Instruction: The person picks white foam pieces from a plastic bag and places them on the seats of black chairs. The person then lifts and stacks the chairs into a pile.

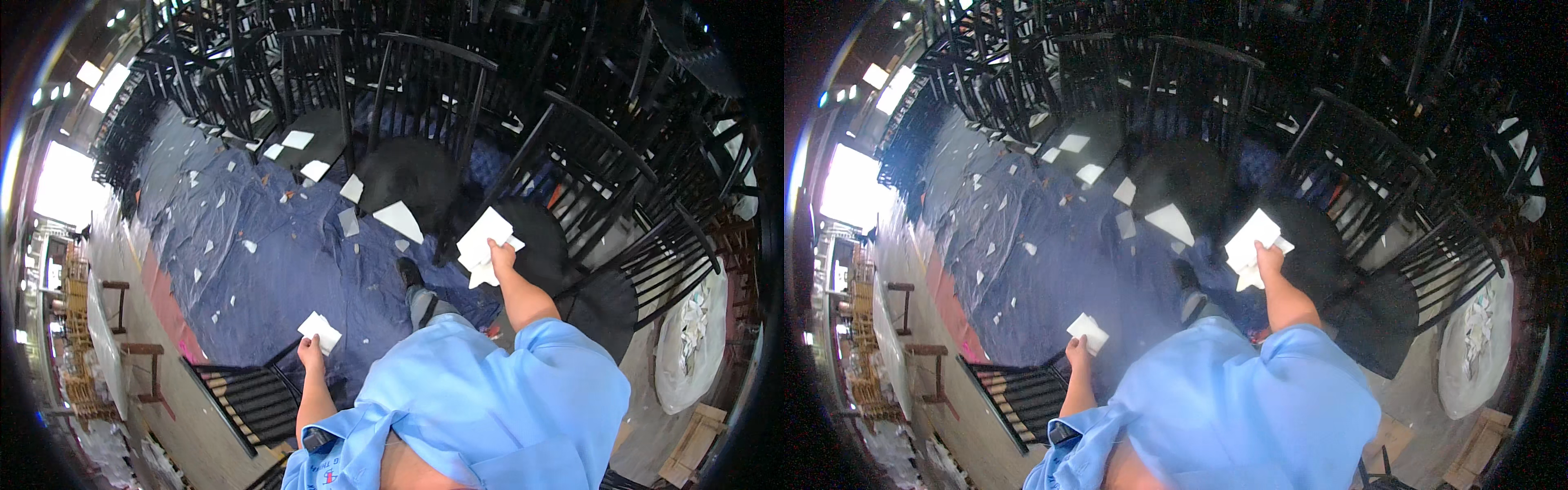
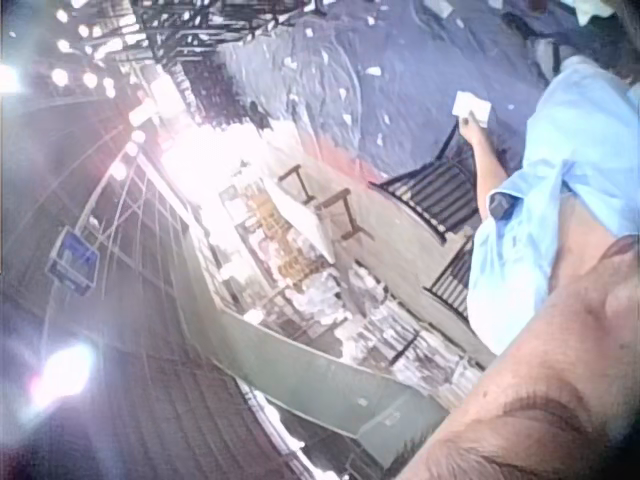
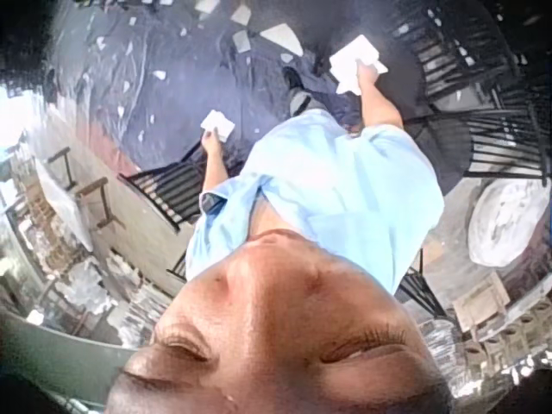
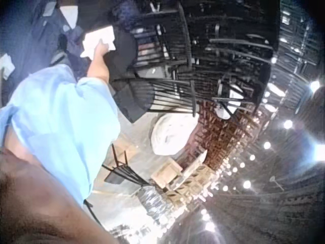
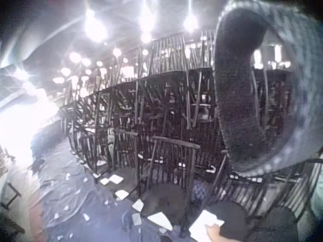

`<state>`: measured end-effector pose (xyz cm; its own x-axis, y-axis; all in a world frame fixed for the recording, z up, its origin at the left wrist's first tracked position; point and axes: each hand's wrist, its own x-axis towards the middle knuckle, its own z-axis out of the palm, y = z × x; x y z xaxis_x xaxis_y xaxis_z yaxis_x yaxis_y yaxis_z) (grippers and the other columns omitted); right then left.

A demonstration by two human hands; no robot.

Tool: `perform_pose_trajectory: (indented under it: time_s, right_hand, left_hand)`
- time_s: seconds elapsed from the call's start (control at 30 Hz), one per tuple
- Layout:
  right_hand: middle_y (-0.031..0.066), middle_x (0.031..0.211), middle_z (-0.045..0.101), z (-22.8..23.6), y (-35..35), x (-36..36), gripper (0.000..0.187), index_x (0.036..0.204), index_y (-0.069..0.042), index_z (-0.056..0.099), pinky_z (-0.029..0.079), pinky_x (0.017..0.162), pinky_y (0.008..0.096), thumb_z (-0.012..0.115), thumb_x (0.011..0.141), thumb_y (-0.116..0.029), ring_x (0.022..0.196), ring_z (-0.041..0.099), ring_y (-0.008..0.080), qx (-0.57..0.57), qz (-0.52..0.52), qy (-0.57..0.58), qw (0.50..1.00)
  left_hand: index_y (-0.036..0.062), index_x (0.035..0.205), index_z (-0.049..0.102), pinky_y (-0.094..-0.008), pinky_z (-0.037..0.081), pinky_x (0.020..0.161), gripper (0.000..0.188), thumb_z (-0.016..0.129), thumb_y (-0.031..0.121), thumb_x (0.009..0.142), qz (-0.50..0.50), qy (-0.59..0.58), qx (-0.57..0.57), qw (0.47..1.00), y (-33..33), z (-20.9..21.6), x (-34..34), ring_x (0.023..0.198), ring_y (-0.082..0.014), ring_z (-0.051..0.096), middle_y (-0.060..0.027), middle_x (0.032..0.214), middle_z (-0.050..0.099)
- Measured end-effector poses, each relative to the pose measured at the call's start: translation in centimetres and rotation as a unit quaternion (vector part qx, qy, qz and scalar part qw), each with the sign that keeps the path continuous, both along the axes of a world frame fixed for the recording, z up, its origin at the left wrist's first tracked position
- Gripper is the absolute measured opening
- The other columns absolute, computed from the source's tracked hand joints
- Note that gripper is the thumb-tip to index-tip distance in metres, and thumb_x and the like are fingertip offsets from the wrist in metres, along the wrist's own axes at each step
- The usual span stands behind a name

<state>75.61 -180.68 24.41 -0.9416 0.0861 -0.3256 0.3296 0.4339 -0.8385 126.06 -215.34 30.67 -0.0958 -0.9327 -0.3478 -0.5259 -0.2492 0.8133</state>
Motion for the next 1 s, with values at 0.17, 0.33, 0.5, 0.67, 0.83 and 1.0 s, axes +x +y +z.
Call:
perform_pose_trajectory:
  time_s: [0.17, 0.33, 0.5, 0.67, 0.83, 1.0]
  right_hand:
    - [0.0242, 0.101, 0.074, -5.5, -9.0, -4.3, 0.054, 0.097, 0.004, 0.075, 0.052, 0.092, 0.0416, 0.078, 0.077, -0.046, 0.098, 0.071, 0.0377, 0.055, -0.048, -0.052, 0.996]
    - [0.0233, 0.096, 0.074, -4.8, -15.7, -5.9, 0.055, 0.096, 0.005, 0.075, 0.053, 0.088, 0.042, 0.08, 0.075, -0.045, 0.093, 0.072, 0.0362, 0.024, -0.099, -0.096, 0.99]
    - [0.0231, 0.094, 0.074, -2.9, -16.2, -4.7, 0.049, 0.1, 0.005, 0.074, 0.053, 0.086, 0.0421, 0.082, 0.076, -0.037, 0.093, 0.072, 0.0342, -0.054, -0.205, -0.077, 0.974]
    - [0.0176, 0.107, 0.073, -2.4, -13.6, -1.0, 0.045, 0.115, 0.006, 0.069, 0.052, 0.088, 0.0375, 0.081, 0.08, -0.02, 0.097, 0.07, 0.0271, -0.103, -0.404, -0.036, 0.908]
    - [0.0138, 0.118, 0.069, 1.9, -12.9, 4.0, 0.048, 0.127, 0.006, 0.06, 0.052, 0.091, 0.0359, 0.078, 0.085, -0.011, 0.104, 0.067, 0.0251, -0.243, -0.547, 0.048, 0.8]
    - [0.0124, 0.126, 0.066, 6.1, -11.8, 5.8, 0.051, 0.13, 0.003, 0.059, 0.05, 0.096, 0.0364, 0.078, 0.085, -0.009, 0.114, 0.063, 0.0253, -0.256, -0.623, 0.071, 0.736]
  left_hand:
    - [-0.0049, 0.083, 0.065, -0.0332, 0.047, 0.06, 0.021, 0.073, 0.014, 0.089, -0.049, -0.081, 0.065, 0.993, -8.3, -0.8, -3.6, 0.066, -0.0165, 0.059, -0.0086, 0.075, 0.065]
    - [-0.0061, 0.09, 0.065, -0.0359, 0.052, 0.063, 0.017, 0.072, 0.009, 0.088, -0.015, -0.072, 0.115, 0.991, -20.3, 0.6, -6.8, 0.07, -0.0202, 0.065, -0.0109, 0.08, 0.068]
    - [0.0, 0.08, 0.063, -0.0312, 0.046, 0.054, 0.018, 0.072, 0.013, 0.089, -0.156, -0.112, 0.102, 0.976, -31.7, 1.9, -18.2, 0.062, -0.0148, 0.058, -0.0048, 0.072, 0.062]
    - [0.003, 0.076, 0.062, -0.0307, 0.043, 0.051, 0.023, 0.073, 0.02, 0.087, -0.378, -0.138, 0.071, 0.913, -40.3, -2.5, -31.6, 0.058, -0.0124, 0.055, -0.0027, 0.067, 0.06]
    - [-0.0014, 0.075, 0.063, -0.0342, 0.046, 0.06, 0.029, 0.076, 0.023, 0.085, -0.583, -0.122, -0.041, 0.802, -45.8, -5.0, -44.9, 0.062, -0.0144, 0.054, -0.0048, 0.067, 0.061]
    - [0.0005, 0.072, 0.062, -0.0331, 0.043, 0.059, 0.03, 0.077, 0.024, 0.083, -0.607, -0.101, -0.008, 0.788, -44.8, -3.9, -52.2, 0.061, -0.0126, 0.049, -0.0032, 0.065, 0.058]
